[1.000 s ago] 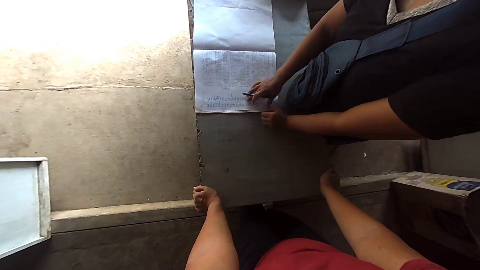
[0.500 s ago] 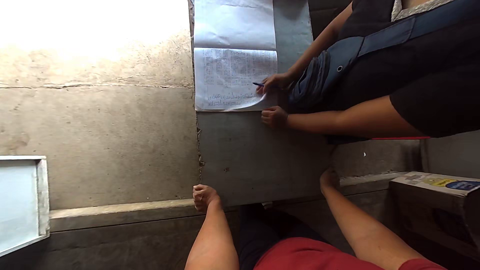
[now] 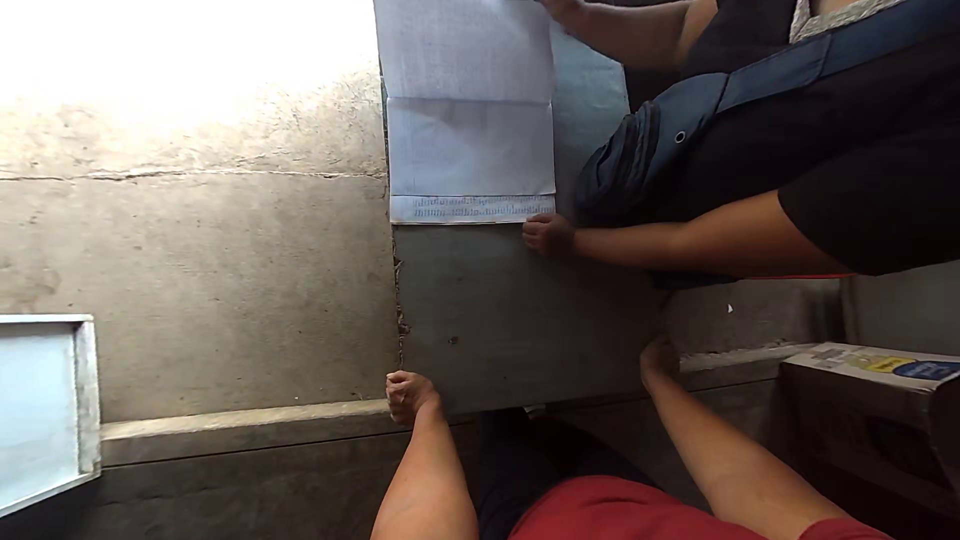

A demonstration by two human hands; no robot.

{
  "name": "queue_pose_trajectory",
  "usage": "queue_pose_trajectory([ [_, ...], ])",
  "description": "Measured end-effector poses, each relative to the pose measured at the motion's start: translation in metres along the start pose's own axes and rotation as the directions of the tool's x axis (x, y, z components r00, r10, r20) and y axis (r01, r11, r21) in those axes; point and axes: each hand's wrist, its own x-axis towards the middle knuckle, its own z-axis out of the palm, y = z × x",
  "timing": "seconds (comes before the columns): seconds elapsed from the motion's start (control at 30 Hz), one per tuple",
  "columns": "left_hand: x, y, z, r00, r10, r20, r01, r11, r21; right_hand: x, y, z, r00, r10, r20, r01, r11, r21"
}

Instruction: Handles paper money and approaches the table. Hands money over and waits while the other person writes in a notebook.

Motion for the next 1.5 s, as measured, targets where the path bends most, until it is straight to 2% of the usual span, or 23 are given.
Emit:
queue_pose_trajectory([
  [0.57, 0.0025, -0.0026, 0.0059, 0.999, -0.002, -0.050, 0.002, 1.000, 0.003, 0.0000, 0.0019, -0.0006, 1.000, 0.001, 0.005, -0.001, 1.000, -0.010],
  [0.83, 0.0027, -0.0025, 0.0032, 1.000, -0.003, -0.006, 0.003, 1.000, -0.005, -0.0062, -0.0006, -0.0050, 1.000, 0.006, 0.015, -0.006, 1.000, 0.008],
  [1.5, 0.0021, -0.0008, 0.0043, 1.000, -0.012, -0.017, 0.012, 1.000, -0.001, -0.0030, -0.0006, -0.0031, 1.000, 0.001, 0.007, -0.001, 1.000, -0.003],
])
